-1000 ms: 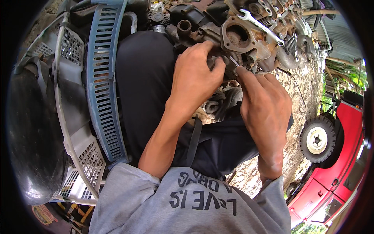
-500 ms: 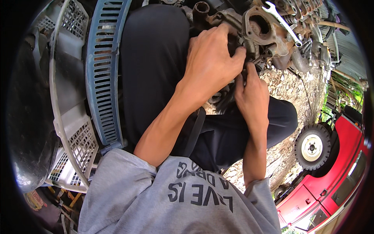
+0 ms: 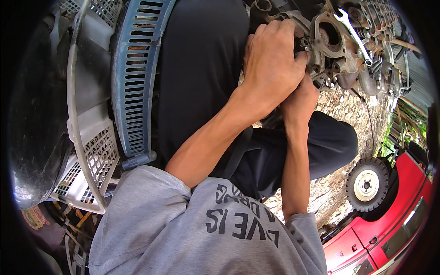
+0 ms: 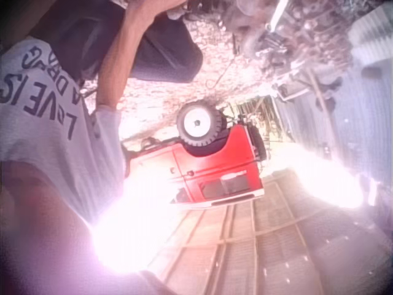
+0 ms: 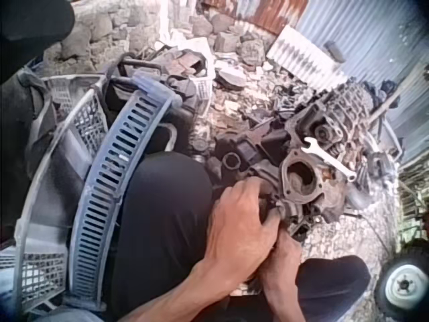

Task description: The person sits on the ground and uses a wrench to loosen and remove bolts from a disassembled engine block. They manipulate the engine parts and tools while working in a cluttered outdoor area.

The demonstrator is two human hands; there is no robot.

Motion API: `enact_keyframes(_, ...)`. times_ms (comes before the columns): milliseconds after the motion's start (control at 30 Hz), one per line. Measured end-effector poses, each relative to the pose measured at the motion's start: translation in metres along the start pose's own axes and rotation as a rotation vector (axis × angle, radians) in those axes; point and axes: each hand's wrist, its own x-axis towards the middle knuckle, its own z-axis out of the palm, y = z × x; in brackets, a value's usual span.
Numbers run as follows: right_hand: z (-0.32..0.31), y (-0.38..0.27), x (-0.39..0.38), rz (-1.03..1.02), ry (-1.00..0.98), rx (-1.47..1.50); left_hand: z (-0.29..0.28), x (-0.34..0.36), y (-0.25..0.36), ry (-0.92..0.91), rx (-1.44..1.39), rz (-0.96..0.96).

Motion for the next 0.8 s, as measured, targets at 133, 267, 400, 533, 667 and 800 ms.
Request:
enact_keyframes(133,0.003,0.011,-0.002,0.005,-0.022,-0.002,0.001,0.000,0.002,0.009,-0.015,0.004)
enact_keyframes(267,0.001,0.011,-0.002,0.001,-0.048,-0.007,0.003,-0.001,0.002,0.036,-0.033,0.009)
enact_keyframes(400,-0.003,0.001,-0.003,0.001,-0.016,0.019,0.004,0.000,0.001,0.047,-0.040,0.024)
enact_keyframes(533,-0.024,-0.005,-0.007,-0.075,0.019,-0.061,0.000,0.001,0.001,0.024,-0.052,0.015)
enact_keyframes(667,-0.048,-0.008,-0.008,-0.118,0.039,-0.091,0.000,0.002,-0.001,0.004,-0.088,0.021)
enact_keyframes(800,-0.081,-0.029,-0.006,0.076,-0.002,-0.028,-0.008,0.004,0.005,-0.094,-0.117,-0.079)
